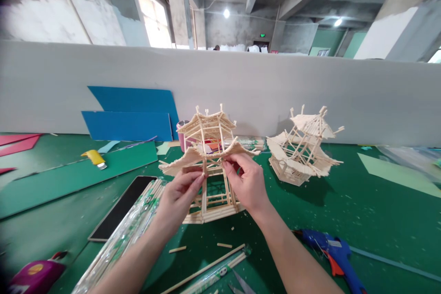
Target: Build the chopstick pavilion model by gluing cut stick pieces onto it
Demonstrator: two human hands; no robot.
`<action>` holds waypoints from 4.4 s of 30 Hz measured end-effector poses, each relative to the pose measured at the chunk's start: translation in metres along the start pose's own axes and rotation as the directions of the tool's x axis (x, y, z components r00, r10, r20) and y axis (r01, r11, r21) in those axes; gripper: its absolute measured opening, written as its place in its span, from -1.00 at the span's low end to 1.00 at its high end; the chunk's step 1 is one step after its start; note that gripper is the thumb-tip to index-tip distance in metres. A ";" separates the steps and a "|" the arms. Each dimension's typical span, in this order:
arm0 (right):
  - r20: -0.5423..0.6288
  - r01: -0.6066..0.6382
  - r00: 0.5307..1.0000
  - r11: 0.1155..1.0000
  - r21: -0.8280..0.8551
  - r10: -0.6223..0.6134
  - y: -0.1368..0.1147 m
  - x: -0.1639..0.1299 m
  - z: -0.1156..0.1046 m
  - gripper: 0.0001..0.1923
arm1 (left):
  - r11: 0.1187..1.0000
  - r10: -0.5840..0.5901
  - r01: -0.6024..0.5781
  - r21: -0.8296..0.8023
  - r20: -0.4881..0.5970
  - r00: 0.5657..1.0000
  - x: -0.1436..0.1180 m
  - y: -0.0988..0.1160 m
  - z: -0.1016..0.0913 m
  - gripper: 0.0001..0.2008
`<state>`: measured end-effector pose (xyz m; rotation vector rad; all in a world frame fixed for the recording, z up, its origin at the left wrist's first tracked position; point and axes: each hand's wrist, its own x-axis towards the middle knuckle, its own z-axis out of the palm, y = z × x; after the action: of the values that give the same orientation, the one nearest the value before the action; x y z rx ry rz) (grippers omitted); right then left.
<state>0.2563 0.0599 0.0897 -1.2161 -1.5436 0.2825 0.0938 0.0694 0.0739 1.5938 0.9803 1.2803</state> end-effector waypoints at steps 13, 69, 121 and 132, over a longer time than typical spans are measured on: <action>0.386 -0.318 0.913 0.823 0.471 0.132 -0.054 -0.030 -0.017 -0.89 | 0.964 -0.170 0.197 -0.181 0.152 0.974 -0.044 0.050 0.003 -0.76; 0.347 -0.214 0.932 0.934 0.286 0.107 -0.067 -0.038 -0.016 -0.90 | 0.945 -0.143 0.191 -0.264 0.191 0.971 -0.053 0.053 0.003 -0.89; 0.103 0.064 0.982 0.236 -0.970 0.155 0.124 0.006 -0.135 -0.78 | 0.907 -0.306 0.334 -0.256 0.146 0.941 -0.055 0.045 -0.002 -0.82; 0.051 -0.018 0.958 0.238 -0.971 0.281 0.110 0.032 -0.143 -0.78 | 0.906 -0.319 0.346 -0.245 0.142 0.937 -0.055 0.048 0.001 -0.80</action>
<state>0.4391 0.0764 0.0836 -2.4108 -1.8165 -0.6059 0.0885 0.0020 0.1013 1.2090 0.9273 1.0357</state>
